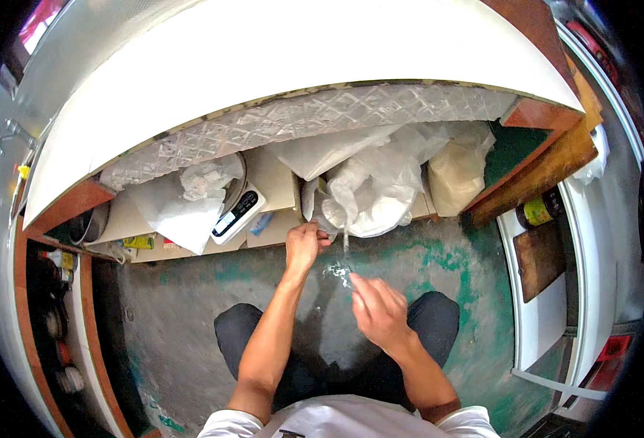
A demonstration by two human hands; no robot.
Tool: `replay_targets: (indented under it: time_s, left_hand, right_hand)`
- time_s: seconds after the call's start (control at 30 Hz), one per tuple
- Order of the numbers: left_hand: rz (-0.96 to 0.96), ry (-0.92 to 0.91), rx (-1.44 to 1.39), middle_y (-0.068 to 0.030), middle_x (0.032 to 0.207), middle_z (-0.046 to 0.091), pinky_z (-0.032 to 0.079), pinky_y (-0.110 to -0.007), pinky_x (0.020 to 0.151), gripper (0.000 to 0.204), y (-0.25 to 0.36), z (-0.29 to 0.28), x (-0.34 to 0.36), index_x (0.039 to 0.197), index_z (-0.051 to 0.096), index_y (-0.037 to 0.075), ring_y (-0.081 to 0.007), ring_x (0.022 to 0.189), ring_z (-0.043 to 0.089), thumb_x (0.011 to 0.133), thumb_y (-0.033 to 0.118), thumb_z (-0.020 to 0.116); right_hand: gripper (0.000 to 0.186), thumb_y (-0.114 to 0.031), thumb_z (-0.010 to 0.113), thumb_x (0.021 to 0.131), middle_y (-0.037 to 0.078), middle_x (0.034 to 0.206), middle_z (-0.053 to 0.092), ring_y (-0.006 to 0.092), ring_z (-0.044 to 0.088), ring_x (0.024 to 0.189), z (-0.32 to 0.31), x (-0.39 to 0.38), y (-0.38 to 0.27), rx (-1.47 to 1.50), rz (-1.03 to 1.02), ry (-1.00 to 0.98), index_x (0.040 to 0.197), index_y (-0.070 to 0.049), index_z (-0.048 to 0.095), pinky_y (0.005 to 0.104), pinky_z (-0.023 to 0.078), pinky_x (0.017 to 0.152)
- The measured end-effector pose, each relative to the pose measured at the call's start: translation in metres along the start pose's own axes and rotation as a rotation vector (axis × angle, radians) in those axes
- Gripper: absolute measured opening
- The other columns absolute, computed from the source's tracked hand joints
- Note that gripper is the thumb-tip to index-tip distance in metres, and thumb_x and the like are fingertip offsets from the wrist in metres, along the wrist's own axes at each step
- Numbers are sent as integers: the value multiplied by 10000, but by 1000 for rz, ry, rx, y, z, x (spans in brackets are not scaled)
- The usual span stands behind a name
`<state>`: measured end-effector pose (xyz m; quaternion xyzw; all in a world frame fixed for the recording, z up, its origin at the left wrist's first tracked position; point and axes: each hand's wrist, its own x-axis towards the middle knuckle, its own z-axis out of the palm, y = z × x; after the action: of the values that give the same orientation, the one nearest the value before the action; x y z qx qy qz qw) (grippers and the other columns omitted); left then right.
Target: The person sits on the floor in a kitchen and uses a spoon to scoop a white powder from a plastic bag onto a digital scale. They repeatedly add and remove powder to adjust the weight, checking the scale's display throughout the process.
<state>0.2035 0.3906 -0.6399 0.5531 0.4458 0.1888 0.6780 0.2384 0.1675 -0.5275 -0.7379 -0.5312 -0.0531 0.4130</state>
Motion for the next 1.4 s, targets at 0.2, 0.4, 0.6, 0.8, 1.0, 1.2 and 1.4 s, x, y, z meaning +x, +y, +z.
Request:
replay_targets:
  time_s: [0.2, 0.4, 0.6, 0.8, 1.0, 1.2, 1.4]
  left_hand:
    - [-13, 11, -10, -130, 898, 752, 542, -309, 575, 392, 7, 1, -3, 934, 717, -44, -201, 711, 733, 1070, 277, 538]
    - [141, 62, 130, -80, 730, 693, 506, -328, 570, 386, 6, -8, -2, 777, 696, -30, -147, 652, 640, 1019, 244, 573]
    - [199, 101, 265, -60, 730, 679, 505, -329, 613, 382, 12, -7, -8, 776, 684, -30, -141, 654, 623, 1012, 255, 585]
    - [108, 89, 169, -67, 756, 686, 512, -322, 615, 396, 14, -4, -11, 803, 694, -37, -147, 662, 633, 1029, 270, 589]
    - [181, 79, 235, -64, 731, 672, 494, -325, 596, 402, 11, -7, -8, 799, 691, -41, -139, 636, 603, 1037, 266, 586]
    - [174, 85, 242, -58, 708, 656, 478, -327, 588, 408, 8, -10, -5, 757, 665, -39, -133, 634, 580, 1030, 253, 580]
    - [171, 89, 218, -65, 718, 667, 499, -327, 597, 401, 10, -6, -6, 758, 665, -43, -132, 648, 608, 1027, 239, 567]
  right_hand:
    - [338, -56, 708, 915, 128, 940, 641, 325, 668, 838, 49, 20, 34, 28, 30, -30, 1245, -19, 648, 433, 554, 715]
    - [283, -113, 673, 961, 158, 957, 636, 364, 675, 861, 95, 41, 51, 105, 94, 35, 1206, 25, 647, 462, 564, 731]
    - [268, -108, 658, 966, 167, 963, 640, 387, 670, 867, 124, 35, 61, 122, 172, 65, 1208, 5, 643, 476, 561, 743]
    - [244, -119, 651, 974, 172, 976, 654, 395, 672, 889, 132, 30, 67, 160, 234, 82, 1194, -11, 646, 485, 564, 761]
    - [240, -123, 630, 990, 188, 1004, 676, 414, 677, 905, 133, 35, 69, 199, 261, 90, 1195, -1, 658, 492, 564, 774]
    - [256, -126, 628, 995, 197, 1020, 681, 420, 679, 912, 130, 36, 65, 242, 276, 93, 1211, 4, 669, 490, 561, 787]
    - [255, -120, 634, 990, 204, 1014, 680, 427, 678, 899, 121, 38, 61, 246, 276, 126, 1201, 18, 672, 485, 563, 775]
